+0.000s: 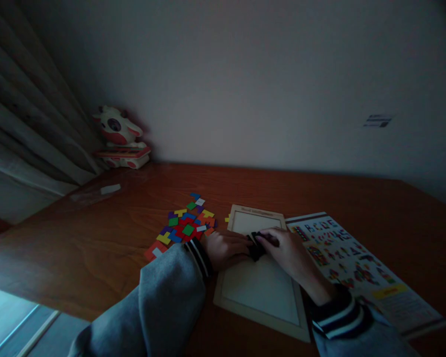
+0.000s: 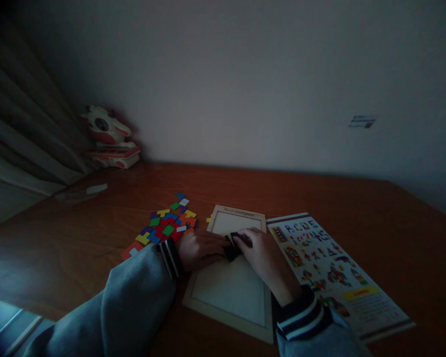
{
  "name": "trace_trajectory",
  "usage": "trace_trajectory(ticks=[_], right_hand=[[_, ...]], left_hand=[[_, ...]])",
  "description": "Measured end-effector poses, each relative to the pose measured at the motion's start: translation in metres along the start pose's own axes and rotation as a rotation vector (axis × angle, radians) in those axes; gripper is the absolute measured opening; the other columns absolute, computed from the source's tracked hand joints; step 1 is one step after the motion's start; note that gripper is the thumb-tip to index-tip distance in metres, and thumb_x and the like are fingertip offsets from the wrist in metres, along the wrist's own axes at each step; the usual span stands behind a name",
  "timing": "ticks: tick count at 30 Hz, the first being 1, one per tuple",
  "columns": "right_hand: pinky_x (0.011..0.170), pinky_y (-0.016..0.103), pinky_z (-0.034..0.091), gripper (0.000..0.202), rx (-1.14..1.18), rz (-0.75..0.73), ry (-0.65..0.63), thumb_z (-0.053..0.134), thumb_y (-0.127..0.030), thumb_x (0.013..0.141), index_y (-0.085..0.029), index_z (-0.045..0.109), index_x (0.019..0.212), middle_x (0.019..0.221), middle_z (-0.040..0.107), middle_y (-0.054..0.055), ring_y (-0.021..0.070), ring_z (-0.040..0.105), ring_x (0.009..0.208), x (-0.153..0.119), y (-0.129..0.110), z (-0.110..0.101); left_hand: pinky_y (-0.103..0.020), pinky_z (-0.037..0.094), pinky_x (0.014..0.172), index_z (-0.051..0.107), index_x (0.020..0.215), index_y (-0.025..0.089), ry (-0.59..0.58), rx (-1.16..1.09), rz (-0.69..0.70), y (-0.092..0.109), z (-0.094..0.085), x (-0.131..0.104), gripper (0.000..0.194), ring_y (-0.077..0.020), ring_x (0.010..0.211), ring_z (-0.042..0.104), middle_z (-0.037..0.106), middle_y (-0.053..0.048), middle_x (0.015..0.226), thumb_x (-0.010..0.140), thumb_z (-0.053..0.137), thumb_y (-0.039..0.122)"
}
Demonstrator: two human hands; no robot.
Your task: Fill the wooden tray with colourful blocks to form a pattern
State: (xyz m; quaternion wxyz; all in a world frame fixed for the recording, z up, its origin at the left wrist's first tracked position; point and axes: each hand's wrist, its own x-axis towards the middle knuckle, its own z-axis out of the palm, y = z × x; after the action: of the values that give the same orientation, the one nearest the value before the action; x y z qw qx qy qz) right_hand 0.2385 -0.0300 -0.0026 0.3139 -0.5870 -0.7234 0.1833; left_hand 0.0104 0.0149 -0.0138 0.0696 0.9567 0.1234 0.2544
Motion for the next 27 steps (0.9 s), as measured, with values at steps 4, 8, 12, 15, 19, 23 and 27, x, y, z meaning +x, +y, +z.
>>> trace_trajectory(ticks=[4,8,12,15,19,23,27], right_hand=[[0.082,0.037,0.054,0.02,-0.003,-0.066,-0.065,0.058,-0.026,0.09,-0.022,0.074,0.101,0.097,0.075,0.006,0.0221,0.07,0.09,0.0,-0.005,-0.002],[0.084,0.035,0.054,0.021,0.03,-0.091,-0.102,0.058,-0.021,0.09,-0.022,0.074,0.102,0.1,0.073,0.006,0.0207,0.069,0.093,0.001,-0.011,-0.003],[0.085,0.034,0.054,0.02,0.059,-0.108,-0.101,0.059,-0.02,0.09,-0.022,0.074,0.102,0.102,0.072,0.007,0.0202,0.068,0.094,0.001,-0.008,-0.002],[0.087,0.035,0.053,0.02,0.05,-0.13,-0.103,0.058,-0.023,0.091,-0.024,0.072,0.104,0.104,0.071,0.006,0.0203,0.067,0.097,0.001,0.001,-0.001],[0.093,0.04,0.051,0.027,-0.03,-0.164,-0.05,0.053,-0.023,0.093,-0.026,0.068,0.116,0.111,0.068,0.007,0.0216,0.063,0.103,0.0,0.004,-0.002],[0.093,0.042,0.05,0.03,-0.107,-0.21,-0.078,0.055,-0.029,0.094,-0.029,0.068,0.121,0.109,0.065,0.008,0.0228,0.062,0.102,-0.002,-0.004,-0.005],[0.091,0.042,0.051,0.032,-0.167,-0.239,-0.118,0.054,-0.029,0.095,-0.034,0.067,0.124,0.109,0.061,0.008,0.0231,0.061,0.1,-0.003,-0.005,-0.006]], left_hand=[[-0.031,0.054,0.099,0.071,0.1,0.019,-0.017,-0.002,-0.018,0.001,0.0,0.001,0.02,-0.0187,0.111,0.067,0.072,-0.006,0.118,0.098,0.054,0.03],[-0.03,0.054,0.1,0.071,0.098,0.018,-0.012,-0.015,-0.026,0.002,-0.002,0.001,0.02,-0.0182,0.112,0.067,0.073,-0.006,0.117,0.098,0.054,0.029],[-0.03,0.054,0.1,0.07,0.098,0.017,-0.004,-0.041,-0.012,0.002,-0.002,0.001,0.021,-0.0187,0.111,0.067,0.073,-0.007,0.116,0.099,0.052,0.028],[-0.031,0.054,0.099,0.069,0.099,0.016,0.004,-0.065,-0.018,0.002,-0.002,0.0,0.021,-0.0198,0.112,0.067,0.072,-0.009,0.117,0.099,0.052,0.028],[-0.031,0.054,0.099,0.068,0.1,0.016,-0.015,-0.094,-0.059,0.001,-0.002,-0.001,0.021,-0.0191,0.113,0.067,0.07,-0.011,0.12,0.099,0.051,0.029],[-0.028,0.054,0.098,0.068,0.1,0.015,0.008,-0.095,-0.053,0.001,-0.002,-0.001,0.022,-0.0179,0.111,0.067,0.07,-0.011,0.12,0.099,0.05,0.028],[-0.03,0.054,0.095,0.07,0.099,0.017,0.024,-0.005,-0.055,0.001,-0.005,0.001,0.022,-0.018,0.104,0.068,0.072,-0.009,0.112,0.099,0.051,0.03]])
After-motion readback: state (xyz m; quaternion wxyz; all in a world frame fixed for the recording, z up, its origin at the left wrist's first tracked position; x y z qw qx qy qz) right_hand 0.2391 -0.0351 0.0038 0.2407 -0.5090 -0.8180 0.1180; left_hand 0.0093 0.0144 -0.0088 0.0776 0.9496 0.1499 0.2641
